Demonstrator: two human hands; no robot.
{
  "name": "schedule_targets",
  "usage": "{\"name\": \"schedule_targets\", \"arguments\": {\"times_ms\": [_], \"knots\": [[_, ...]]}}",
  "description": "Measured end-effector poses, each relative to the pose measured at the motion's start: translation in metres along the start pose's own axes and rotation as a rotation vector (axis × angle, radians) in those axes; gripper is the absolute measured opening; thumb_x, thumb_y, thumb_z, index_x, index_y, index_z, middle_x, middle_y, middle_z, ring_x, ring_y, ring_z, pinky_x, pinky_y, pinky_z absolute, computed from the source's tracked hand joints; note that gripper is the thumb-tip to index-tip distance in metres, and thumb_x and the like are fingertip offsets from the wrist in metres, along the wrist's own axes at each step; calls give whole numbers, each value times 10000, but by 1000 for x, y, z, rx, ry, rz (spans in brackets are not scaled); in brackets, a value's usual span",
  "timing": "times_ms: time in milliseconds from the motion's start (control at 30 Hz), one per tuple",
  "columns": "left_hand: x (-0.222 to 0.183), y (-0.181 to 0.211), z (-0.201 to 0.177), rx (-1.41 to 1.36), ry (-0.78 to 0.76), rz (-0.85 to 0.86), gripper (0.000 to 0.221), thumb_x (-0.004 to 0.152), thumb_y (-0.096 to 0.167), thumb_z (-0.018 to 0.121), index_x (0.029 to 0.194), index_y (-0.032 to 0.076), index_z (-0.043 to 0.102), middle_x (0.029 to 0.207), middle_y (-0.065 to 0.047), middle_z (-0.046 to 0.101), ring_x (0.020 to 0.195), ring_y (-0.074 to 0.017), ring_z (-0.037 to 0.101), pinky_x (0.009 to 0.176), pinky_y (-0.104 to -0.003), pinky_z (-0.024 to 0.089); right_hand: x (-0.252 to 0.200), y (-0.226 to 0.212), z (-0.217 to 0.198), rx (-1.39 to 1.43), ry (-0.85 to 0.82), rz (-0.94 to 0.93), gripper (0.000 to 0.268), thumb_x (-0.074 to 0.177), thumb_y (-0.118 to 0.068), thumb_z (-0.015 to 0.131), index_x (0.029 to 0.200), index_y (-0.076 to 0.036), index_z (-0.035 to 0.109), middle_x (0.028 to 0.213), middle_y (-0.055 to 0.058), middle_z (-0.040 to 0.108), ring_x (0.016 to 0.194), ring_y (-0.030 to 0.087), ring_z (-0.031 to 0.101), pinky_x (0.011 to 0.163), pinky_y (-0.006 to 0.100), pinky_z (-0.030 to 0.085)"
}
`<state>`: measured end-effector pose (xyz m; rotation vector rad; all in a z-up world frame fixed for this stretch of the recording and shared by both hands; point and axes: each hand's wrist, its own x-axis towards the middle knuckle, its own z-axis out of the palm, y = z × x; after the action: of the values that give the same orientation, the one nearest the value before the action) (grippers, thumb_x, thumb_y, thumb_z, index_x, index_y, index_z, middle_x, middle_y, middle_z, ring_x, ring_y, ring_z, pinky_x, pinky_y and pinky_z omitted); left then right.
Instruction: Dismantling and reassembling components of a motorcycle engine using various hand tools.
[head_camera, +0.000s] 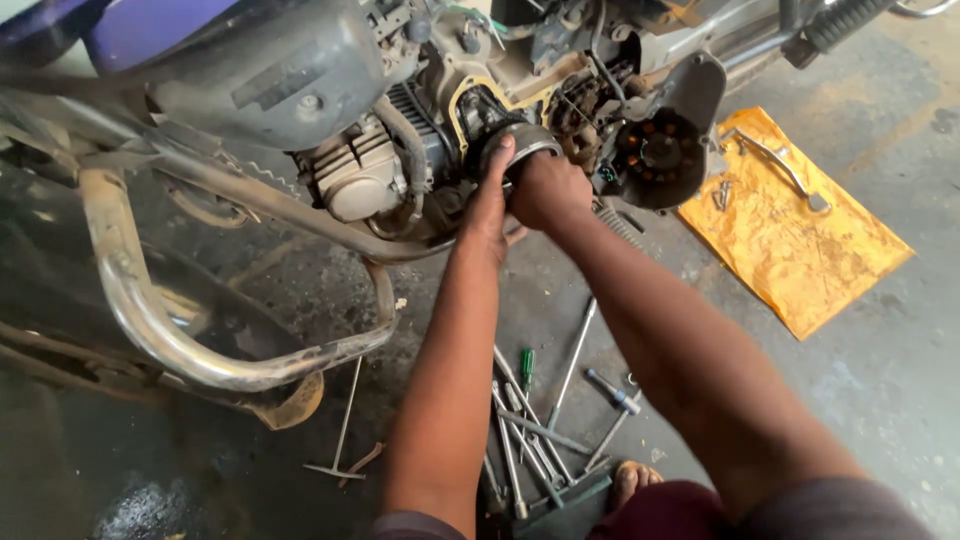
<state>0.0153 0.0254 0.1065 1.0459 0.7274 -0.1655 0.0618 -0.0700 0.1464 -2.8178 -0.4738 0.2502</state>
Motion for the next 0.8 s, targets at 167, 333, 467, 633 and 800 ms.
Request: {"name": "schedule_targets", "arguments": {"times_ms": [167,333,467,633,800], "knots": [[21,-9,-6,-25,11,9,1202,515,856,684,1523,241,463,1527,-79,505,1333,-281,490,1051,-518,362,8,5,-17,311,-353,190,318,853,-240,735,964,56,703,877,189,760,731,308,793,645,376,634],[-1,9,-4,133,9,46,1240,481,876,677,1516,224,474,1502,-77,538,1325,-287,500,1008,-537,377,11,22,-16,817,-603,184,220,778,-111,797,910,51,730,738,115,652,571,227,635,548,400,606],[-25,7,-8,137,-58,14,1268,472,891,638,1553,280,382,1549,-62,446,1369,-298,450,1002,-590,375,12,21,-16,799,-628,176,284,836,-221,783,966,26,728,786,121,655,638,218,650,596,398,616],[1,-19,-17,-213,-220,35,1239,563,826,719,1603,374,219,1642,-101,210,1484,-370,298,1123,-673,286,8,3,11,-25,-208,39,432,759,-320,850,1079,-63,714,1071,144,713,924,285,705,749,410,564],[-5,-2,1,-96,-30,13,1156,578,779,723,1547,257,365,1582,-117,375,1425,-324,397,1074,-644,373,1,-3,-12,104,-161,92,387,798,-302,776,1029,-1,700,988,185,746,838,317,742,715,418,600]]}}
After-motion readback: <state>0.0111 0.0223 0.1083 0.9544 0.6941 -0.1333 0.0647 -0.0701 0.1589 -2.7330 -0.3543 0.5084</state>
